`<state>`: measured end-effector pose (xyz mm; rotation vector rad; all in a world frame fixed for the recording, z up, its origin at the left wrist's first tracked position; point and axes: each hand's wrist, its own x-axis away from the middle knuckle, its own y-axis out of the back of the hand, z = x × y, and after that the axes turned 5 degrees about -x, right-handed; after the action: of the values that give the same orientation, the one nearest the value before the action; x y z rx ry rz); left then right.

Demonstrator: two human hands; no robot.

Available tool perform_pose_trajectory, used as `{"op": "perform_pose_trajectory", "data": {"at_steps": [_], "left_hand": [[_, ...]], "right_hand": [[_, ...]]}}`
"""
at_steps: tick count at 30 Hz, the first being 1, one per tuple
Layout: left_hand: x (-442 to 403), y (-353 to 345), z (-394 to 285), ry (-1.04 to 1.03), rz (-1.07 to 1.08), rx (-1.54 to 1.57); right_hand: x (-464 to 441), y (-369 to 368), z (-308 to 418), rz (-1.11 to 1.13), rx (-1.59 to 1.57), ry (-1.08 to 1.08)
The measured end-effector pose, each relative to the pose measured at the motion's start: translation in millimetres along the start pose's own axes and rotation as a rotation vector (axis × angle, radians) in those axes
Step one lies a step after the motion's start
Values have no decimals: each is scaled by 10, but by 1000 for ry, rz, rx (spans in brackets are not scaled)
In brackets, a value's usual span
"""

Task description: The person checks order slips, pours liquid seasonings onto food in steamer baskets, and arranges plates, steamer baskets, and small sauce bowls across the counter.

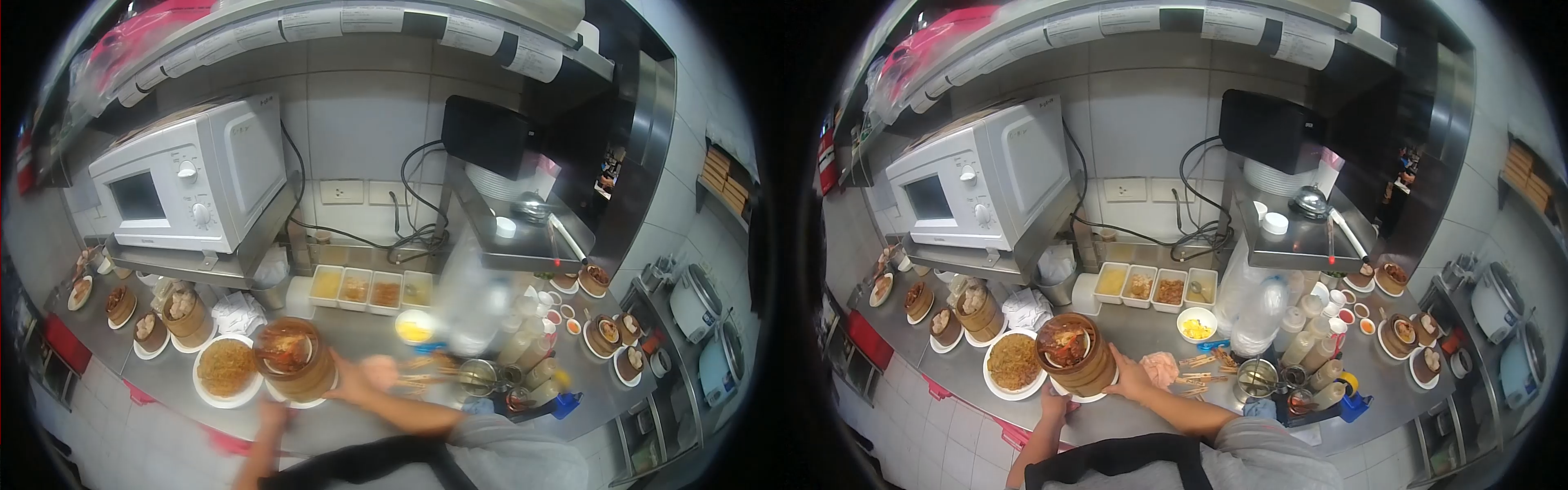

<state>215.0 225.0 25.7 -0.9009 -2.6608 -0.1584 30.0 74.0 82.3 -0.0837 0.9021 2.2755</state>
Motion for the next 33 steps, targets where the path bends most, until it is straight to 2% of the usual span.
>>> {"op": "perform_pose_trajectory", "data": {"at_steps": [3,9,13,15,16,18,19,20,22,23,24,28,31,33], "left_hand": [[-94,26,83,0,-32,-114],[-18,-59,90,-20,-98,20],[50,-104,131,21,3,31],[213,-101,24,30,36,-60],[292,-75,-12,45,37,-96],[453,127,-85,-55,64,-267],[642,211,-254,-36,-11,-333],[654,419,-212,-114,-59,-362],[696,835,-297,-46,-306,-436],[520,1179,-111,-80,-357,-410],[159,1593,276,-274,-515,-492],[141,2611,-261,-143,-655,-51],[-227,3429,-522,-139,-776,127],[-663,4011,-639,-168,-777,248]], "right_hand": [[1,-22,-18,-10,-7,4],[-60,-10,-55,46,27,-37],[-81,-84,-280,-35,-62,22],[-39,-64,-256,-79,-23,43],[-7,-34,-205,-183,34,61],[166,-43,-85,-310,119,114],[280,17,46,-287,42,120],[395,99,218,-249,-40,115],[561,133,573,-32,-186,-16],[623,53,625,83,-330,-20],[630,-20,676,177,-467,-29],[393,-342,1092,551,-772,-212],[-16,-787,1531,755,-826,-331],[-310,-1298,1739,822,-899,-444]]}}
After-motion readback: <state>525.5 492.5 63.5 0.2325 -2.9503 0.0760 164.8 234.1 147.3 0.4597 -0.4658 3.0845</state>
